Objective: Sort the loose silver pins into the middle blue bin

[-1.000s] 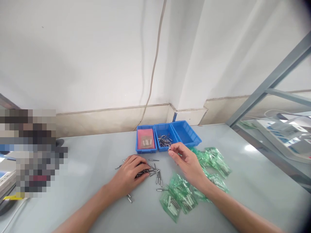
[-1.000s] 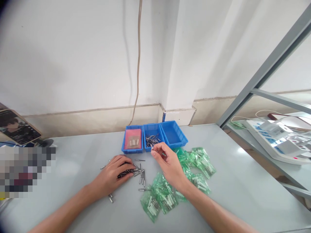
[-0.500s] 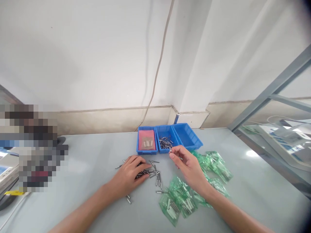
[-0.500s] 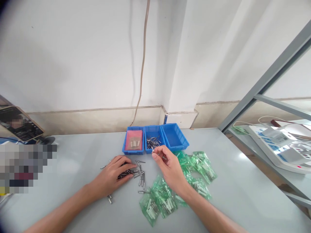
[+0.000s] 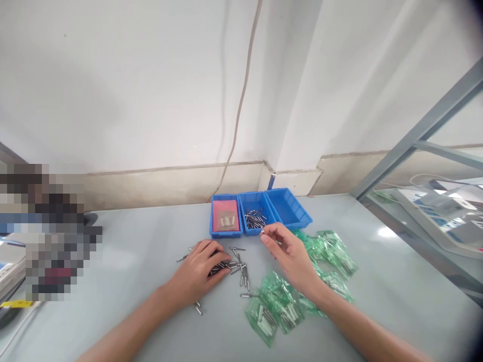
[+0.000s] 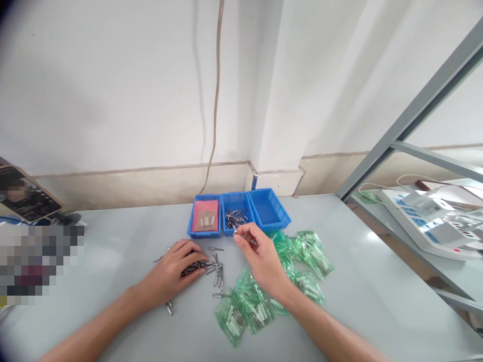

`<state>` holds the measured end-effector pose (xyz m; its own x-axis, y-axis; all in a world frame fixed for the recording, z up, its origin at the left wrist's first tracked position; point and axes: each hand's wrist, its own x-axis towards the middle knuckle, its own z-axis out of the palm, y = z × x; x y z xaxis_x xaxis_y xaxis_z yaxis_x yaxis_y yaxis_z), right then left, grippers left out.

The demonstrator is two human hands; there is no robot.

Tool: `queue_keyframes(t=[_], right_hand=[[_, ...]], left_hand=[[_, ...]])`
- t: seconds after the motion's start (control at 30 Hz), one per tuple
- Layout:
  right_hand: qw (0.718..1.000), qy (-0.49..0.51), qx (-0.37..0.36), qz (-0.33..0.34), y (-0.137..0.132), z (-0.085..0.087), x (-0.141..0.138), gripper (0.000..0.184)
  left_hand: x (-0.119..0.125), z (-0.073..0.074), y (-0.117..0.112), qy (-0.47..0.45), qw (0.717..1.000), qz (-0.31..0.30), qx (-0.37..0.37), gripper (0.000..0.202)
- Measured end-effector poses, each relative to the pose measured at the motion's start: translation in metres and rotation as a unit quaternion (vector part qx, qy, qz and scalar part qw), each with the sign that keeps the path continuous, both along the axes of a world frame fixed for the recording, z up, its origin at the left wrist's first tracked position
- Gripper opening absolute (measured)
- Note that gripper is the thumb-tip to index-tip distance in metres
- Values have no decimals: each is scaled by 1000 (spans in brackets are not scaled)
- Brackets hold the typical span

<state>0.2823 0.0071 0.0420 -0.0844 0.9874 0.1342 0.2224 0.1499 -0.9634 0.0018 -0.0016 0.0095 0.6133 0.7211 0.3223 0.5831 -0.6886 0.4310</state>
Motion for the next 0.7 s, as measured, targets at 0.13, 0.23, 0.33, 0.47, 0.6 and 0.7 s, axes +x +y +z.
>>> queue_keyframes(t=[0.13, 0.23, 0.33, 0.47, 0.6, 0.7], right_hand=[[1000, 13, -12, 6, 0, -1, 1, 29], [997, 49, -46, 24, 1, -3, 0, 34], [995, 74, -64, 37, 1, -7, 0, 35], [995, 69, -62, 38, 1, -9, 0, 35], [996, 55, -55, 35, 1, -10, 0, 35], [997, 48, -53, 35, 2, -11, 0, 35]], left_hand=[[0, -1, 0, 4, 1000, 4, -4, 15], [0, -2, 0, 4, 1000, 7, -6, 10], [0, -3, 1, -1, 1000, 6, -2, 7], [0, -3, 1, -2, 1000, 5, 3, 6], [0, -3, 0, -6, 1000, -1, 5, 5], [0, -3, 1, -8, 1000, -2, 2, 5]])
